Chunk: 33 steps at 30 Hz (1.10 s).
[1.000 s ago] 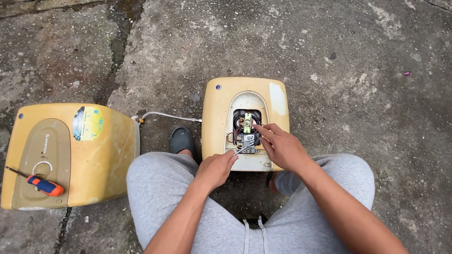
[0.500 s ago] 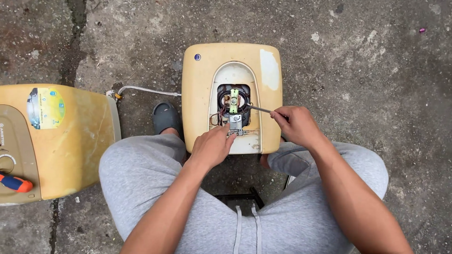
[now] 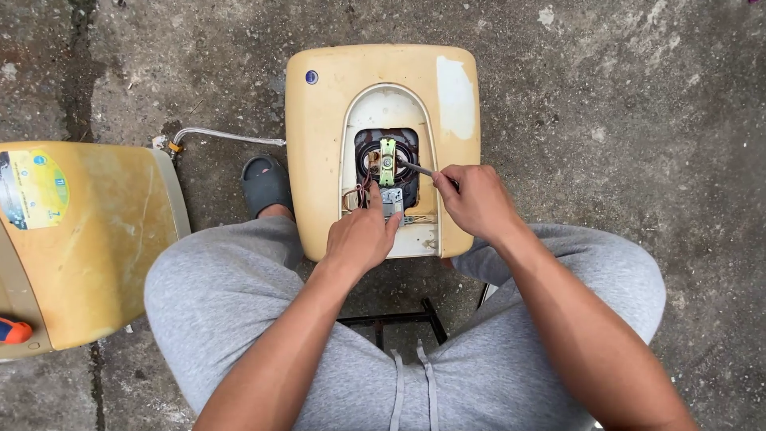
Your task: Repairing the internal components of a water heater using a wrench and screwdriver.
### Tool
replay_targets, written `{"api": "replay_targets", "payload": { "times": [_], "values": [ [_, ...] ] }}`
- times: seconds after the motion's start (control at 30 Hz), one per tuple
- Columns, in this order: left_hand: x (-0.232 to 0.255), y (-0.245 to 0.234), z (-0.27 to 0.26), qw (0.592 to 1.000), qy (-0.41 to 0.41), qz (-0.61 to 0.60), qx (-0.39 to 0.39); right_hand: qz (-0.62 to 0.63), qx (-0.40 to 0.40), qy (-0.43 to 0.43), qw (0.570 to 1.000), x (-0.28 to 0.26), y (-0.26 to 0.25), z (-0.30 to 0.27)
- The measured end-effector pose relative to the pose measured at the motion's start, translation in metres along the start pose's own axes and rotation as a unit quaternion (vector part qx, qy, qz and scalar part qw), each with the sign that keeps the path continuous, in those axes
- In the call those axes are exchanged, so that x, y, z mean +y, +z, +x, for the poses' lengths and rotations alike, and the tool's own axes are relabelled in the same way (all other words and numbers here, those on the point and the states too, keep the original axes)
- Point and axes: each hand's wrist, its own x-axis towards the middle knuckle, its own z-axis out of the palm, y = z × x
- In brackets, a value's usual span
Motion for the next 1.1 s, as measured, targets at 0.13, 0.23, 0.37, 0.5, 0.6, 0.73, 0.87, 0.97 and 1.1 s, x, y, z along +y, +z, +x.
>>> {"api": "replay_targets", "payload": {
  "times": [0.13,0.23,0.37,0.5,0.6,0.73,0.87,0.97,1.1],
  "values": [
    [-0.005,0.004,0.011,1.000,-0.009,-0.014,0.000,0.000,-0.005,0.002,1.000,-0.006,-0.003,0.003],
    [-0.009,0.013,0.020,0.999,-0.012,-0.048,-0.002,0.005,-0.008,0.015,1.000,-0.010,-0.005,0.003],
    [-0.016,0.027,0.034,0.992,-0.003,-0.123,0.013,0.006,-0.011,0.026,1.000,-0.010,-0.004,0.003],
    [-0.005,0.014,0.021,0.993,-0.008,-0.113,0.019,0.009,-0.013,0.043,0.999,-0.009,-0.003,0.003],
    [0.002,0.010,0.012,0.998,-0.018,-0.009,0.065,0.029,-0.014,0.054,0.998,-0.007,0.000,0.000],
    [0.021,0.010,0.004,0.985,0.071,0.101,0.119,0.041,-0.019,0.065,0.997,-0.005,0.004,0.000],
    [0.030,0.007,0.003,0.983,0.074,0.135,0.098,0.039,-0.023,0.061,0.997,-0.004,0.003,0.001],
    [0.029,0.012,0.008,0.984,0.042,0.149,0.084,0.039,-0.018,0.057,0.997,-0.006,0.003,-0.001],
    [0.024,0.028,0.021,0.980,0.026,0.178,0.085,0.040,-0.018,0.054,0.998,-0.009,-0.003,0.000]
  ]
}}
